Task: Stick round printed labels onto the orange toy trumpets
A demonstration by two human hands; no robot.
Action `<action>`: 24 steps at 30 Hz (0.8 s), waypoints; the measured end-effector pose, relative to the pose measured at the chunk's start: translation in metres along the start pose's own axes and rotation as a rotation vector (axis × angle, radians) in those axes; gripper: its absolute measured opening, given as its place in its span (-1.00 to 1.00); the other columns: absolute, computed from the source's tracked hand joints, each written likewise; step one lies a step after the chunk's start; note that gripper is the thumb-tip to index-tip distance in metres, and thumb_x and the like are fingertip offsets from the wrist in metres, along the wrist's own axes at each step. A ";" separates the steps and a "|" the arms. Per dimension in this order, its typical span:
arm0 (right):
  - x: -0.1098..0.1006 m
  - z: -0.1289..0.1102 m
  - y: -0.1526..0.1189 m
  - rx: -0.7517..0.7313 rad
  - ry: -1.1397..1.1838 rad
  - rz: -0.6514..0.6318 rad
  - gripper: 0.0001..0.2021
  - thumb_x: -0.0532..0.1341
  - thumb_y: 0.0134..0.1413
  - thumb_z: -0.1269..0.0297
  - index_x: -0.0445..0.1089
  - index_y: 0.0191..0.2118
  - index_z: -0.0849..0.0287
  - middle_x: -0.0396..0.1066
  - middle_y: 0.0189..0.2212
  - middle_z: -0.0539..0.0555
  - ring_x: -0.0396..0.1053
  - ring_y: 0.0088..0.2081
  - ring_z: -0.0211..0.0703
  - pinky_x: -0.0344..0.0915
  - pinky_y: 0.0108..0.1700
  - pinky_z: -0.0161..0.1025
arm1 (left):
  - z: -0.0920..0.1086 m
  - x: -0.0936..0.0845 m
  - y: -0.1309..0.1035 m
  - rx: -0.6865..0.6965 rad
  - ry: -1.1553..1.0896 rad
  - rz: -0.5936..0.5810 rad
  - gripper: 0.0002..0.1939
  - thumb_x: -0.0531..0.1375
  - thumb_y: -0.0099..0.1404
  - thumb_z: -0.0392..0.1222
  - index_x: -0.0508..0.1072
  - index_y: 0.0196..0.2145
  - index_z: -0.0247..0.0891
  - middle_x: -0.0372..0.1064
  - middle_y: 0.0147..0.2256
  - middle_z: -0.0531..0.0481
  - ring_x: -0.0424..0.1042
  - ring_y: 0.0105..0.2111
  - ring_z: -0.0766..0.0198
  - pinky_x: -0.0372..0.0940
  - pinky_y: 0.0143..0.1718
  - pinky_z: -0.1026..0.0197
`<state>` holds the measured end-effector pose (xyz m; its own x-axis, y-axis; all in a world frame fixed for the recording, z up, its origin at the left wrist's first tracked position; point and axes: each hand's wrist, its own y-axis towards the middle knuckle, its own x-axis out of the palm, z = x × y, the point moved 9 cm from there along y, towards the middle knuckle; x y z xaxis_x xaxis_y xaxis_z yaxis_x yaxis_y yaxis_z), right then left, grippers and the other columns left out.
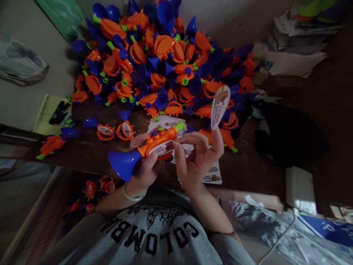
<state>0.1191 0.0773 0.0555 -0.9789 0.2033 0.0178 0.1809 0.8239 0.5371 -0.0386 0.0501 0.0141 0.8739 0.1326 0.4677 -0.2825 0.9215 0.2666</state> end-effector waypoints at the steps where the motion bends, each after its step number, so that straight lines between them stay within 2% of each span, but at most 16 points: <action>1: -0.003 -0.006 0.003 -0.043 0.002 0.034 -0.30 0.37 0.26 0.28 0.07 0.38 -0.31 0.48 -0.34 -0.10 0.48 -0.24 -0.08 0.52 -0.01 0.02 | 0.001 0.001 0.000 0.007 0.007 -0.012 -0.56 0.37 0.39 -0.11 0.40 0.17 0.05 0.37 0.35 -0.05 0.38 0.37 -0.02 0.33 0.43 -0.15; 3: -0.005 -0.013 0.008 -0.097 0.010 0.066 -0.27 0.39 0.22 0.35 0.12 0.39 -0.24 0.49 -0.35 -0.13 0.48 -0.30 -0.15 0.52 -0.11 -0.09 | 0.001 0.001 0.000 0.005 0.024 -0.024 -0.59 0.36 0.39 -0.09 0.41 0.15 0.03 0.38 0.35 -0.06 0.36 0.39 -0.05 0.31 0.44 -0.19; 6: -0.003 -0.010 0.011 -0.067 0.012 0.039 -0.26 0.40 0.21 0.35 0.10 0.38 -0.21 0.50 -0.35 -0.17 0.50 -0.32 -0.20 0.53 -0.16 -0.16 | 0.001 0.002 0.001 0.019 0.046 -0.040 -0.61 0.35 0.40 -0.08 0.44 0.14 0.05 0.41 0.33 -0.03 0.34 0.41 -0.06 0.27 0.46 -0.23; 13: -0.003 -0.010 0.009 -0.026 0.025 0.043 -0.28 0.40 0.18 0.44 0.15 0.34 -0.20 0.51 -0.35 -0.14 0.51 -0.32 -0.16 0.52 -0.19 -0.12 | 0.001 0.004 0.000 0.037 0.058 -0.072 -0.62 0.33 0.41 -0.10 0.42 0.15 0.02 0.41 0.33 -0.06 0.32 0.42 -0.05 0.23 0.49 -0.20; 17: -0.002 -0.012 0.010 -0.069 -0.026 0.031 -0.24 0.39 0.20 0.46 0.11 0.37 -0.25 0.48 -0.36 -0.13 0.50 -0.31 -0.16 0.53 -0.10 -0.08 | 0.005 0.006 0.000 0.062 0.041 -0.102 -0.62 0.31 0.43 -0.15 0.41 0.16 0.02 0.39 0.34 -0.07 0.30 0.43 -0.03 0.22 0.49 -0.20; 18: -0.004 -0.012 0.011 -0.090 -0.054 0.043 -0.21 0.41 0.18 0.44 0.09 0.38 -0.25 0.48 -0.31 -0.11 0.51 -0.27 -0.13 0.54 -0.10 -0.06 | 0.005 0.005 0.000 0.059 0.048 -0.097 -0.62 0.32 0.42 -0.14 0.41 0.15 0.02 0.39 0.34 -0.07 0.30 0.43 -0.04 0.22 0.49 -0.21; 20: -0.013 -0.008 0.013 -0.111 -0.110 0.112 -0.15 0.46 0.12 0.37 0.07 0.40 -0.27 0.48 -0.06 0.00 0.53 -0.09 -0.06 0.57 -0.10 -0.05 | 0.002 0.002 0.001 0.024 0.067 -0.065 -0.60 0.35 0.40 -0.09 0.41 0.14 0.01 0.41 0.33 -0.09 0.33 0.42 -0.05 0.24 0.48 -0.22; 22: -0.020 -0.001 0.014 -0.094 -0.103 0.180 -0.13 0.49 0.11 0.28 0.05 0.41 -0.28 0.30 0.24 0.12 0.47 0.14 0.02 0.59 -0.04 -0.01 | -0.002 -0.003 0.002 -0.031 0.057 -0.020 -0.58 0.35 0.39 -0.02 0.40 0.15 0.02 0.43 0.31 -0.09 0.37 0.38 -0.05 0.27 0.46 -0.23; 24: -0.011 0.008 0.014 -0.033 0.000 0.087 -0.11 0.49 0.13 0.16 0.01 0.44 -0.29 0.18 0.37 0.16 0.41 0.27 0.08 0.59 0.08 0.08 | -0.006 -0.007 0.003 -0.071 0.036 0.003 -0.56 0.36 0.38 0.03 0.41 0.16 0.01 0.46 0.28 -0.09 0.40 0.36 -0.05 0.30 0.44 -0.21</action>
<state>0.1333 0.0912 0.0562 -0.9596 0.2737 0.0658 0.2624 0.7850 0.5612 -0.0426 0.0540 0.0065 0.8872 0.1473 0.4373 -0.2575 0.9444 0.2042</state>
